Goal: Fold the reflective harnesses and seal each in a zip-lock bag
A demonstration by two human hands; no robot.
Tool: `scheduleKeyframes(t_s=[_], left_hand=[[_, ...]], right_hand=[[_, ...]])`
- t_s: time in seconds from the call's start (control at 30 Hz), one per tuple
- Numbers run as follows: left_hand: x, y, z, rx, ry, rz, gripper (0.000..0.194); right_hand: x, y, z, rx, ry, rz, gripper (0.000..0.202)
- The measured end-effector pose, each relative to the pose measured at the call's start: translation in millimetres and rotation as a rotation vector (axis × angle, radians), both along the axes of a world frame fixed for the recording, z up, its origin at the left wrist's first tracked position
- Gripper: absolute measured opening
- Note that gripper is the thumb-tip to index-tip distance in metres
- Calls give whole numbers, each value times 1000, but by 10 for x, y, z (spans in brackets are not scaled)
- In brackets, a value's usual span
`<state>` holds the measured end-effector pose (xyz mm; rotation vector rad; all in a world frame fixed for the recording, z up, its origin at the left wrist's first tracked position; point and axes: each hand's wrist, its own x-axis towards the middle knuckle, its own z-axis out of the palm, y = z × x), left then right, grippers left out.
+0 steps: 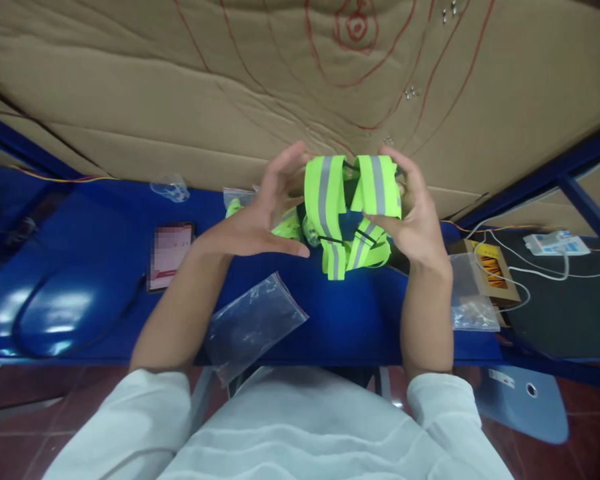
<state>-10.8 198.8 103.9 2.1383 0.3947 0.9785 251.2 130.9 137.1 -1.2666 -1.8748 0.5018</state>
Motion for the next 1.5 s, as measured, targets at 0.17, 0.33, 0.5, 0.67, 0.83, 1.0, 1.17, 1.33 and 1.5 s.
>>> scheduleKeyframes(t_s=[0.17, 0.33, 0.5, 0.67, 0.83, 1.0, 1.17, 1.33, 1.5], left_hand=[[67, 23, -51, -500, -62, -89, 91], [58, 19, -59, -734, -20, -255, 86], [56, 68, -85, -698, 63, -178, 77], [39, 43, -19, -358, -106, 204, 56], [-17, -35, 35, -92, -50, 507, 44], [-9, -133, 57, 77, -39, 481, 44], [23, -228, 186, 244, -41, 396, 46], [-115, -104, 222, 159, 110, 233, 43], [-163, 75, 141, -294, 5, -13, 70]], right_hand=[[-84, -25, -10, 146, -212, -83, 65], [-107, -36, -59, 215, -401, -159, 55], [-188, -9, -120, 283, -505, -126, 49], [-170, 75, -145, 139, -460, -16, 65], [-111, 85, -120, -113, -279, 262, 109], [-127, 40, -54, -127, -126, 229, 83], [-187, 52, -81, -109, -133, 80, 69], [-193, 89, -105, 6, -148, -89, 30], [-272, 55, -112, 142, -160, -352, 37]])
